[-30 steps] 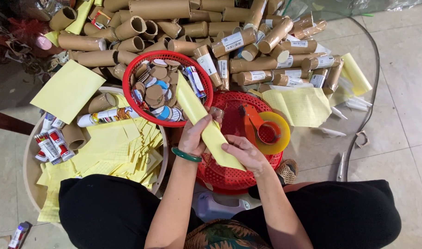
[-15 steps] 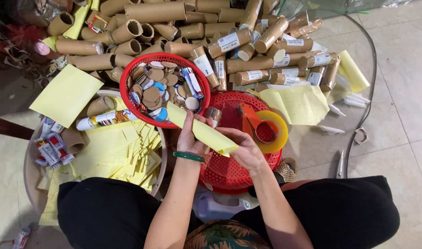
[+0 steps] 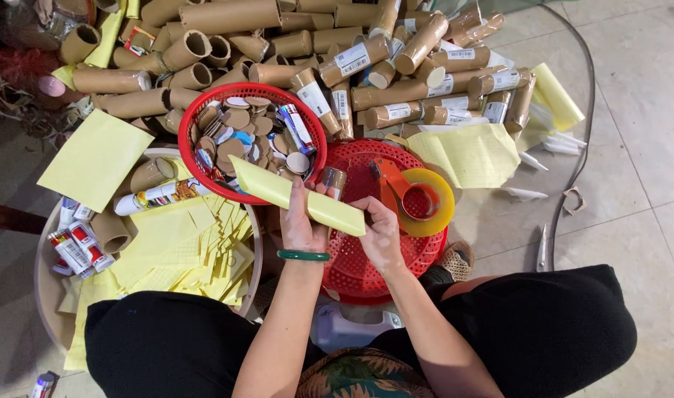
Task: Manually rolling and taping yellow paper inserts and cardboard tube components for packaging.
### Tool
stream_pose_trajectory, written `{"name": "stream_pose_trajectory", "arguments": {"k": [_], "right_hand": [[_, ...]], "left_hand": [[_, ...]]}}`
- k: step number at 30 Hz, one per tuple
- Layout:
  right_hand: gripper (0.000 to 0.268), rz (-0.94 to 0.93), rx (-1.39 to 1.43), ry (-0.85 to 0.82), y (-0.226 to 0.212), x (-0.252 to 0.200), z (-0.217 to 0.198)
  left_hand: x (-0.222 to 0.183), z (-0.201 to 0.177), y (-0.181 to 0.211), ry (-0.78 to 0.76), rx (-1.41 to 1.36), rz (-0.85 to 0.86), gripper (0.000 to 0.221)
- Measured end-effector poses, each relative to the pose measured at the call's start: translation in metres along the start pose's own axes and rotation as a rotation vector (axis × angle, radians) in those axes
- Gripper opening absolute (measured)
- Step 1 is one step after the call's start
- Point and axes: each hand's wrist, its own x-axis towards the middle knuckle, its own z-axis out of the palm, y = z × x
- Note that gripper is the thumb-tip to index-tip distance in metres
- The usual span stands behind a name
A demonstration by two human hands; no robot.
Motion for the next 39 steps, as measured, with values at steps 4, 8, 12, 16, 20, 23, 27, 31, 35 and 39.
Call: {"name": "stream_pose_trajectory", "arguments": {"k": [4, 8, 12, 16, 20, 23, 27, 31, 35, 39], "right_hand": [[0.007, 0.137, 0.113, -0.031, 0.011, 0.01, -0.007], [0.007, 0.174, 0.116, -0.004, 0.038, 0.017, 0.0], [0.005, 0.201, 0.026, 0.029, 0.074, 0.029, 0.003], [0.009, 0.223, 0.013, -0.136, 0.075, 0.05, -0.006], [0.042, -0.008, -0.542, -0.282, 0.042, 0.059, 0.009], [0.054, -0.274, -1.189, -0.421, 0.048, 0.044, 0.026], [0.044, -0.48, -1.681, -0.493, 0.099, 0.041, 0.021], [0.056, -0.548, -1.524, -0.349, 0.061, 0.043, 0.03], [0.07, -0.453, -1.035, -0.167, 0.012, 0.041, 0.04], [0.071, -0.361, -0.894, -0.098, -0.008, 0.033, 0.037]], "left_hand": [[-0.011, 0.01, 0.01, -0.034, -0.022, -0.053, 0.021], [0.012, -0.014, -0.002, -0.193, 0.005, 0.069, 0.02], [0.029, -0.025, 0.004, 0.034, 0.031, 0.072, 0.02], [0.052, -0.039, 0.021, 0.058, 0.011, 0.093, 0.018], [0.058, -0.026, 0.061, 0.281, 0.034, 0.152, 0.017], [0.069, -0.046, 0.072, 0.344, 0.045, 0.224, 0.02], [0.084, -0.066, 0.076, 0.064, -0.058, 0.325, 0.026], [0.061, -0.037, 0.081, 0.041, -0.068, 0.3, 0.033], [0.041, -0.027, 0.073, -0.014, 0.154, 0.455, 0.06], [0.017, -0.01, 0.055, -0.169, 0.358, 0.578, 0.077]]}}
